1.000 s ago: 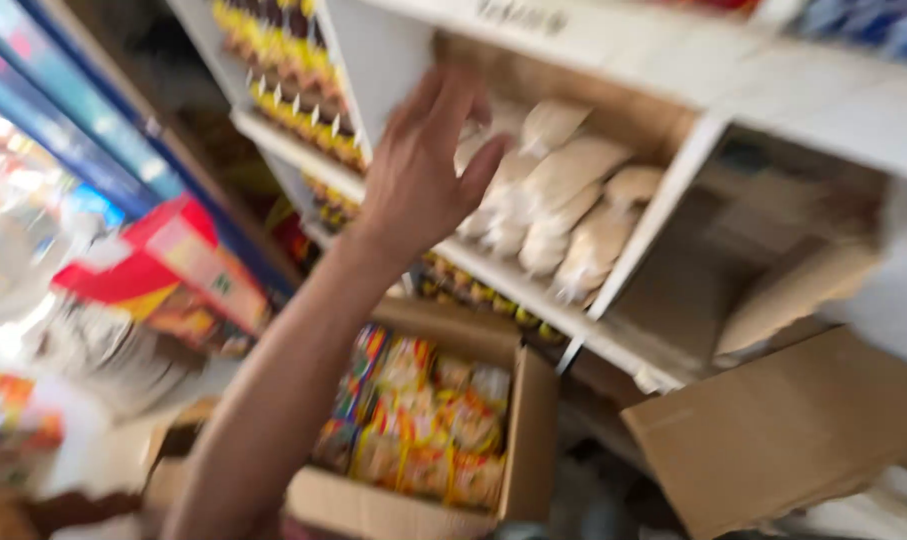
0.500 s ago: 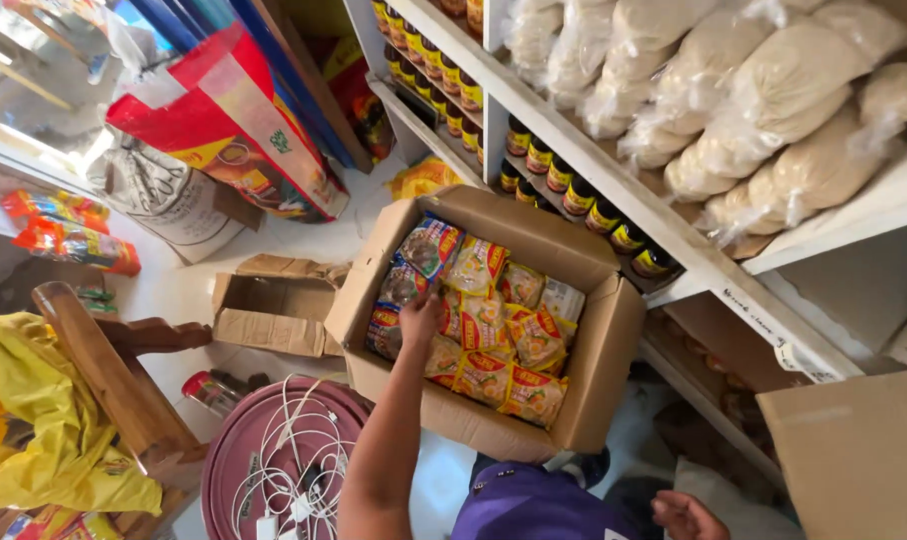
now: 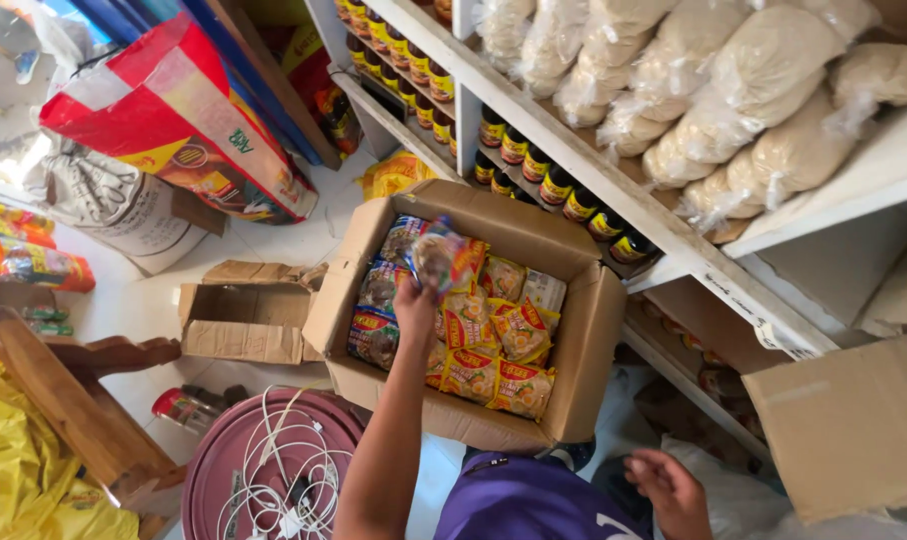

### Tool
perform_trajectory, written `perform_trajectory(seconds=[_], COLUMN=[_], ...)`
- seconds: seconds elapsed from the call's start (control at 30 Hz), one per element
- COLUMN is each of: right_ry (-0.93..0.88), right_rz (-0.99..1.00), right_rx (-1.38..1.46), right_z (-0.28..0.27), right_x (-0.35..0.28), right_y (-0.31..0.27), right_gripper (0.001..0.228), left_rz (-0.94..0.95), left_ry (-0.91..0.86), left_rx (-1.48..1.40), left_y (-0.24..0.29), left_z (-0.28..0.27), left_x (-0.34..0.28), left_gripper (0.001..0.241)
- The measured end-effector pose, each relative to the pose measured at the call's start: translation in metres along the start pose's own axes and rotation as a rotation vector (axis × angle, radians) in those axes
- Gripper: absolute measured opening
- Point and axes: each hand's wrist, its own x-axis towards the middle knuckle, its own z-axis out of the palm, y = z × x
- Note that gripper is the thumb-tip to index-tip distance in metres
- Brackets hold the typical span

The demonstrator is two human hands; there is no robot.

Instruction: Stocking instant noodles from a cardboard box onto grocery store shelves.

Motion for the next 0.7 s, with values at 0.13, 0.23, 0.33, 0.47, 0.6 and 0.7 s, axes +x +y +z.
perform_trajectory(seconds=[0.13, 0.23, 0.33, 0.47, 0.6, 0.7], right_ry=[-0.086, -0.175, -0.219, -0.159, -0.028, -0.114], right_rz=[-0.030, -0.148, -0.371, -0.492, -0.515, -0.552], right_rx=[-0.044, 0.133, 0.193, 0.291, 0.210, 0.631], right_z=[0.039, 0.049, 0.049, 0.040, 0.033, 0.027], right_x=[-0.029, -0.024, -0.024, -0.028, -0.051, -0.039], right_y=[-0.101, -0.135, -0.165, -0.165, -0.169, -0.143], right_gripper=[0.036, 0.066, 0.075, 0.033, 0.031, 0.028], left_rz=[-0.196, -0.271, -0.279, -0.251, -0.005, 0.175], left_ry=[-0.207, -0.496, -0.653, -0.858, -0.845, -0.806], left_rx=[-0.158, -0.189, -0.147, -0.090, 0.285, 0.444], left_y=[-0.025, -0.013, -0.004, 0.029, 0.081, 0.084], left_z=[0.005, 0.024, 0.038, 0.056, 0.087, 0.098], left_x=[-0.074, -0.145, -0.191, -0.221, -0.242, -0.244], left_gripper=[0.006, 0.010, 0.019, 0.018, 0.017, 0.018])
